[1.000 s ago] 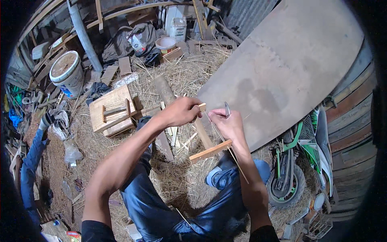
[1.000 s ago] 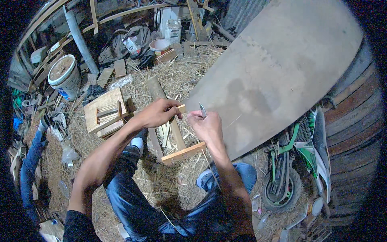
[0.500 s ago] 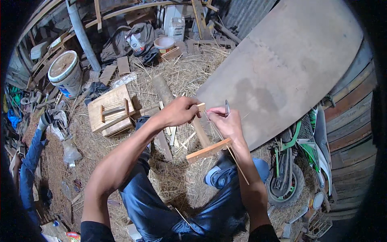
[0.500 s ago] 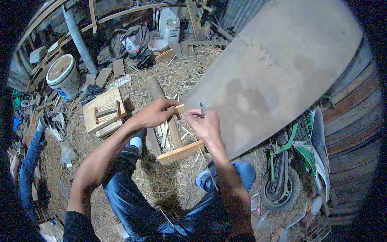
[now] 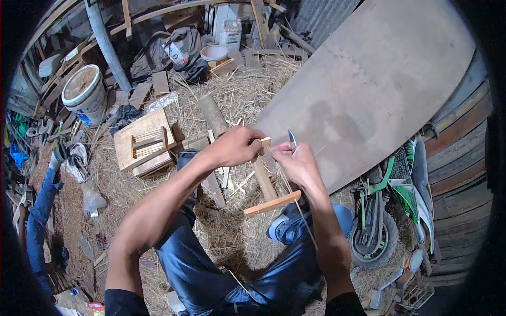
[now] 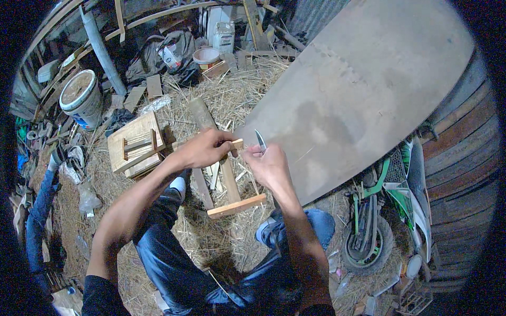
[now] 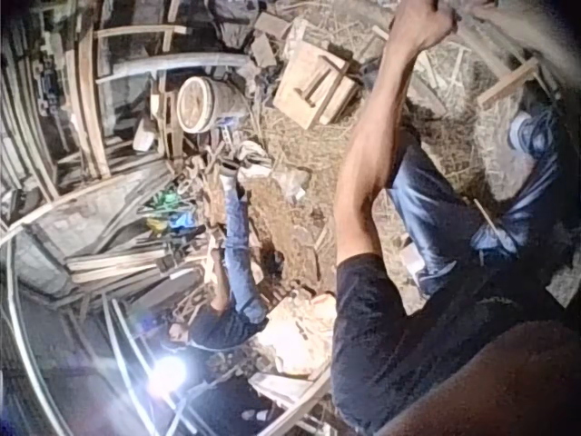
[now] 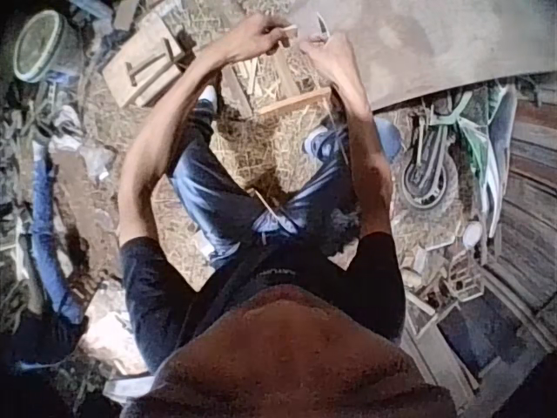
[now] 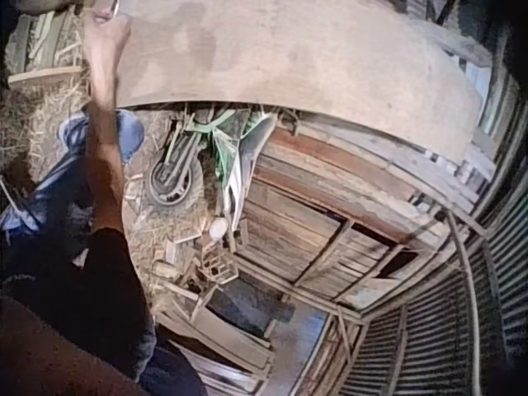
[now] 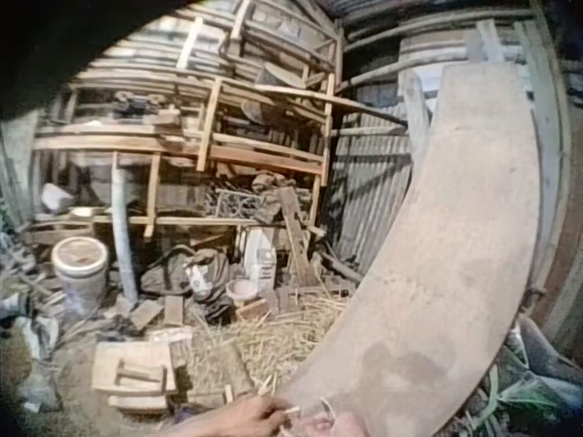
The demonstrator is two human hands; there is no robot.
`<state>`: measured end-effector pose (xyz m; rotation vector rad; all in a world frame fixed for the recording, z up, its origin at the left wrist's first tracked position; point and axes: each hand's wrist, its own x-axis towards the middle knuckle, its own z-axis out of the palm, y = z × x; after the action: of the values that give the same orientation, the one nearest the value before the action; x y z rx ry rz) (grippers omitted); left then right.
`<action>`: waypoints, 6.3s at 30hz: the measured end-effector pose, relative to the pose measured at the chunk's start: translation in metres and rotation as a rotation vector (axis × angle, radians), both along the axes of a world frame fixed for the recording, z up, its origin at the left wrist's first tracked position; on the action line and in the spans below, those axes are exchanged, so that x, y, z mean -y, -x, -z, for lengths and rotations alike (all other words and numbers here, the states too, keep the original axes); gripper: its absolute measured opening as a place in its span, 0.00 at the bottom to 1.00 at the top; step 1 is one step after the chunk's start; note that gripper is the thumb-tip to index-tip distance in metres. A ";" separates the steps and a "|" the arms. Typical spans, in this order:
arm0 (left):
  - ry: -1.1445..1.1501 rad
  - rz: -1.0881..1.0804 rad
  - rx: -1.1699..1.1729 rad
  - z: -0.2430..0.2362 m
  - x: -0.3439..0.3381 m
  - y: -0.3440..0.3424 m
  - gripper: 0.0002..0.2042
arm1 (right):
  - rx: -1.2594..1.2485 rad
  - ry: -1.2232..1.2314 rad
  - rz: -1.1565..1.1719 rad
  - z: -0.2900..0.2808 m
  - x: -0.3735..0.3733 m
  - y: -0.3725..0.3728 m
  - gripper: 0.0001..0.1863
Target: The person carves and shapes small pieces of wood using a knife while sitting on a straw-covered floor, eventually assembling them into a small wooden frame.
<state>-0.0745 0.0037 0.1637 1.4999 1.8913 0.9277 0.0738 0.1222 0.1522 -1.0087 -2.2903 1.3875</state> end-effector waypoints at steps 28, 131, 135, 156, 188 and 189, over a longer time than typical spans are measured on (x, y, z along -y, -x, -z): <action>-0.029 0.000 -0.022 -0.003 -0.001 -0.003 0.15 | -0.100 0.046 -0.021 0.008 0.000 0.003 0.12; -0.628 -0.616 -0.254 -0.010 0.015 0.034 0.11 | -0.320 -0.765 -0.109 -0.034 -0.013 -0.015 0.18; -0.611 -0.582 -0.126 -0.016 0.015 0.025 0.10 | -0.342 -0.849 -0.042 -0.030 -0.018 -0.013 0.19; -0.533 -0.721 0.047 -0.007 0.009 0.028 0.11 | -0.401 -0.657 0.043 -0.024 -0.032 -0.011 0.08; -0.084 -0.093 0.530 0.025 0.007 0.002 0.13 | -0.566 -0.665 -0.126 -0.025 -0.005 0.007 0.23; -0.092 -0.110 0.520 0.025 0.007 0.001 0.12 | -0.541 -0.631 -0.108 -0.021 -0.008 0.006 0.21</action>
<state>-0.0759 -0.0030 0.1385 1.0709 1.5731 1.3212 0.0673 0.1298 0.1731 -0.2719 -2.1401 0.7403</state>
